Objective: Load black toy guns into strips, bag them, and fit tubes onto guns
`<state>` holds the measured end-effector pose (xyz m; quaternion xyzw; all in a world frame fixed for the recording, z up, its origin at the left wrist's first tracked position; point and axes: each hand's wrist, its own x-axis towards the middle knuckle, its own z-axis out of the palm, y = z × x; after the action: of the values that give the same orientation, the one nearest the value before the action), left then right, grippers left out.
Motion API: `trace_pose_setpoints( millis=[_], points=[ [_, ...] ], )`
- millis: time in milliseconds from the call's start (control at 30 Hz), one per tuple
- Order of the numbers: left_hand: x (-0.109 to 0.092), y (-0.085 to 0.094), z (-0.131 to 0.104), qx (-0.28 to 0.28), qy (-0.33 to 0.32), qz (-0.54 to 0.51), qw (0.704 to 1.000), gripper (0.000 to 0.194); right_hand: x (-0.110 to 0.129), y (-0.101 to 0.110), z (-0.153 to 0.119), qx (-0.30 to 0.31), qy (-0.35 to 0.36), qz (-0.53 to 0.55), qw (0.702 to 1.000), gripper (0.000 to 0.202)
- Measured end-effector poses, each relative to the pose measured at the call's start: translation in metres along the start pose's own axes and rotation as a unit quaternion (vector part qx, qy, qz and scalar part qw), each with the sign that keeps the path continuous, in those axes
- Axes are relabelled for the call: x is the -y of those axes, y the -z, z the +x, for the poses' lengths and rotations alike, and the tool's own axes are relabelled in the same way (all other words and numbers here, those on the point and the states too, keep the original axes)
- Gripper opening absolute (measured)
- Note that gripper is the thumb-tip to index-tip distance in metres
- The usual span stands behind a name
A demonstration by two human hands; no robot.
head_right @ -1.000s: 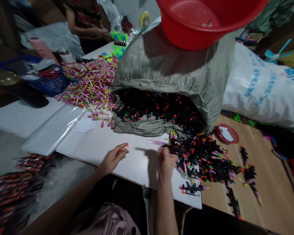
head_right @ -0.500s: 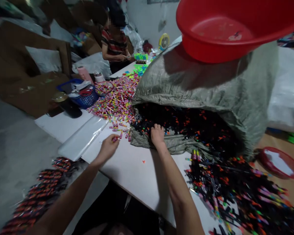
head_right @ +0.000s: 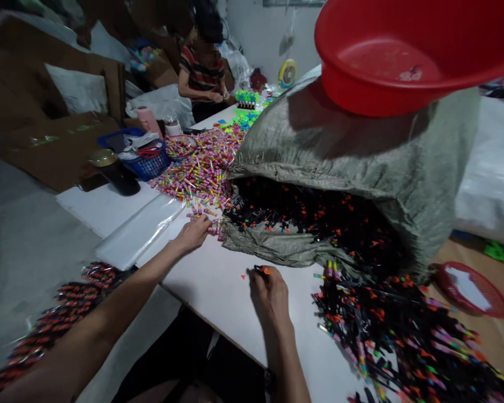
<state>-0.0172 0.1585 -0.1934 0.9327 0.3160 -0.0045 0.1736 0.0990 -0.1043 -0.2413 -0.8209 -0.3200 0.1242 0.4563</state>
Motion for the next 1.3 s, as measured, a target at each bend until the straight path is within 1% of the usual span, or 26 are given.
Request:
trace_pose_setpoints(
  millis=[33, 67, 100, 133, 167, 233, 267, 300, 333, 367, 400, 433, 467, 500, 567, 633, 700, 767, 867, 1033, 1200, 1300],
  points=[
    [-0.002, -0.002, -0.007, -0.004, -0.005, -0.038, 0.999, 0.022, 0.003, -0.002, 0.001, 0.009, -0.001, -0.008, 1.0, 0.025],
    [-0.005, -0.007, -0.016, -0.003, -0.009, -0.106, 0.994, 0.02, 0.007, -0.002, 0.002, 0.014, -0.013, -0.006, 1.0, 0.025],
    [-0.01, -0.014, -0.025, 0.005, -0.012, -0.201, 0.98, 0.02, 0.012, 0.0, 0.002, 0.016, -0.034, 0.009, 0.999, 0.026],
    [-0.017, -0.025, -0.036, 0.025, -0.014, -0.312, 0.95, 0.023, 0.018, 0.002, 0.001, 0.009, -0.057, 0.04, 0.998, 0.028],
    [-0.026, -0.037, -0.047, 0.051, -0.011, -0.424, 0.904, 0.03, 0.024, 0.004, -0.002, 0.0, -0.078, 0.084, 0.993, 0.03],
    [-0.048, -0.062, -0.067, 0.107, 0.01, -0.603, 0.79, 0.044, 0.037, 0.009, -0.009, -0.018, -0.098, 0.188, 0.977, 0.034],
    [-0.06, -0.073, -0.076, 0.128, 0.028, -0.668, 0.733, 0.049, 0.043, 0.009, -0.013, -0.027, -0.096, 0.228, 0.969, 0.034],
    [-0.073, -0.083, -0.083, 0.143, 0.049, -0.717, 0.681, 0.051, 0.048, 0.009, -0.016, -0.034, -0.091, 0.251, 0.963, 0.033],
    [-0.084, -0.09, -0.088, 0.149, 0.069, -0.752, 0.638, 0.052, 0.051, 0.009, -0.02, -0.04, -0.09, 0.258, 0.961, 0.032],
    [-0.093, -0.094, -0.091, 0.15, 0.089, -0.775, 0.608, 0.052, 0.053, 0.008, -0.024, -0.044, -0.098, 0.257, 0.96, 0.03],
    [-0.101, -0.097, -0.092, 0.148, 0.104, -0.785, 0.592, 0.052, 0.053, 0.007, -0.027, -0.05, -0.114, 0.254, 0.959, 0.029],
    [-0.106, -0.098, -0.092, 0.142, 0.114, -0.785, 0.592, 0.051, 0.052, 0.007, -0.03, -0.057, -0.134, 0.253, 0.956, 0.029],
    [-0.11, -0.098, -0.091, 0.133, 0.115, -0.777, 0.605, 0.051, 0.052, 0.007, -0.032, -0.068, -0.153, 0.256, 0.952, 0.029],
    [-0.111, -0.098, -0.09, 0.123, 0.109, -0.759, 0.63, 0.05, 0.051, 0.007, -0.034, -0.083, -0.165, 0.263, 0.947, 0.029],
    [-0.109, -0.097, -0.089, 0.103, 0.08, -0.707, 0.695, 0.048, 0.05, 0.009, -0.037, -0.107, -0.167, 0.282, 0.939, 0.028],
    [-0.107, -0.097, -0.089, 0.081, 0.056, -0.648, 0.755, 0.046, 0.052, 0.009, -0.038, -0.102, -0.161, 0.299, 0.935, 0.028],
    [-0.106, -0.098, -0.09, 0.061, 0.043, -0.598, 0.798, 0.043, 0.053, 0.007, -0.039, -0.092, -0.172, 0.307, 0.932, 0.027],
    [-0.107, -0.099, -0.093, 0.042, 0.029, -0.564, 0.824, 0.036, 0.053, 0.004, -0.039, -0.1, -0.189, 0.302, 0.929, 0.027],
    [-0.11, -0.102, -0.096, 0.007, 0.012, -0.535, 0.845, 0.027, 0.053, 0.002, -0.04, -0.124, -0.201, 0.286, 0.929, 0.029],
    [-0.115, -0.105, -0.102, -0.059, 0.018, -0.506, 0.86, 0.019, 0.054, 0.003, -0.042, -0.134, -0.22, 0.279, 0.925, 0.031],
    [-0.119, -0.106, -0.104, -0.067, 0.04, -0.484, 0.872, 0.019, 0.053, 0.0, -0.047, -0.149, -0.221, 0.275, 0.924, 0.032],
    [-0.12, -0.106, -0.106, -0.076, 0.018, -0.466, 0.881, 0.018, 0.052, 0.001, -0.048, -0.149, -0.219, 0.278, 0.923, 0.03]
  ],
)
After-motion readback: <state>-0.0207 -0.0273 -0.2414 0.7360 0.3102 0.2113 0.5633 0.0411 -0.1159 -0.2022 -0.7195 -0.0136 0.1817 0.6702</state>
